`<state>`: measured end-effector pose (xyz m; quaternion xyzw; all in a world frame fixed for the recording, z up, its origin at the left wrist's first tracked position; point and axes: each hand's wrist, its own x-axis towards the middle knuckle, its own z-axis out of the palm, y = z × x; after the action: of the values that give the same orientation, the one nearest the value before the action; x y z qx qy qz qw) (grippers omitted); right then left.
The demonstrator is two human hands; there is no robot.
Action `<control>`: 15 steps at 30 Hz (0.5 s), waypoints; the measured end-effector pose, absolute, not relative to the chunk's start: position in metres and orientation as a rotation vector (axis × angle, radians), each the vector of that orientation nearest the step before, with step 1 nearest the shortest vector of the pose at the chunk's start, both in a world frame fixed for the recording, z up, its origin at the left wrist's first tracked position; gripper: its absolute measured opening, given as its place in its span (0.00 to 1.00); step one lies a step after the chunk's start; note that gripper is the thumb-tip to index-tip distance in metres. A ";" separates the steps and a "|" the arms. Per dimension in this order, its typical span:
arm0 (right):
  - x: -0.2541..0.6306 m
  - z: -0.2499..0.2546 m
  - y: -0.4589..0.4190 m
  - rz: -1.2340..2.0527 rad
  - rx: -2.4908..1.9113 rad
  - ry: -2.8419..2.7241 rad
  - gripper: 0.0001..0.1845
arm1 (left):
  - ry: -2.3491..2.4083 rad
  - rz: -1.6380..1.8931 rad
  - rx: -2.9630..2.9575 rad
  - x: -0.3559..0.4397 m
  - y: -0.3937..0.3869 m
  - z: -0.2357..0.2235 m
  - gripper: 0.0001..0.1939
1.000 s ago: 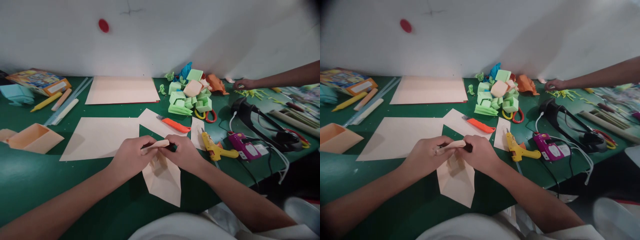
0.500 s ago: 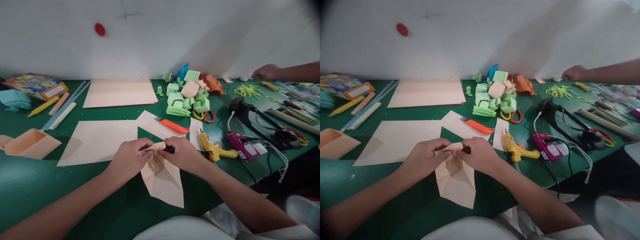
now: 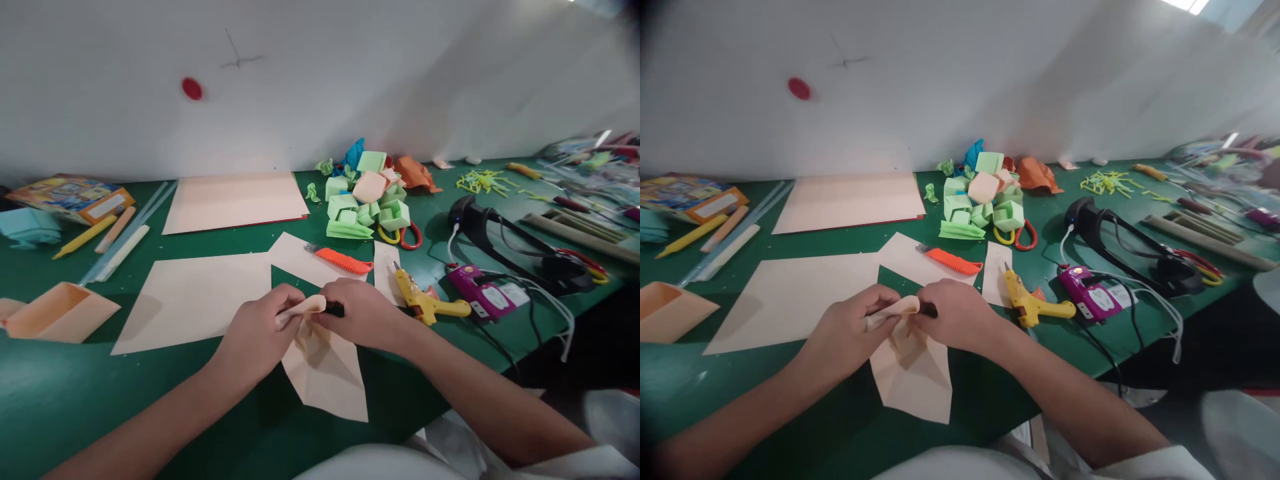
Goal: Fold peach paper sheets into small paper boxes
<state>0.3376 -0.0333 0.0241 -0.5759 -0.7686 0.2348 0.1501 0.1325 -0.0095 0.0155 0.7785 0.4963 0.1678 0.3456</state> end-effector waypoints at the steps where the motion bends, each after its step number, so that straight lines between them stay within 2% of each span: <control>1: 0.338 0.024 -0.033 0.665 -1.664 -2.212 0.16 | 1.285 0.441 2.018 0.133 -0.010 0.015 0.07; 6: 0.337 0.020 -0.031 0.627 -1.753 -2.196 0.16 | 1.253 0.483 1.952 0.131 -0.008 0.015 0.10; 11: 0.342 0.018 -0.025 0.761 -1.897 -1.988 0.17 | 1.285 0.529 1.813 0.124 -0.003 0.016 0.13; 15: 0.346 0.017 -0.023 0.838 -1.853 -1.892 0.12 | 1.309 0.536 1.757 0.122 0.001 0.013 0.14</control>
<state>0.3459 -0.0227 0.0173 -0.6562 -0.6699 0.2967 0.1807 0.1221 0.0013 0.0134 0.7037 0.5244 0.2147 0.4285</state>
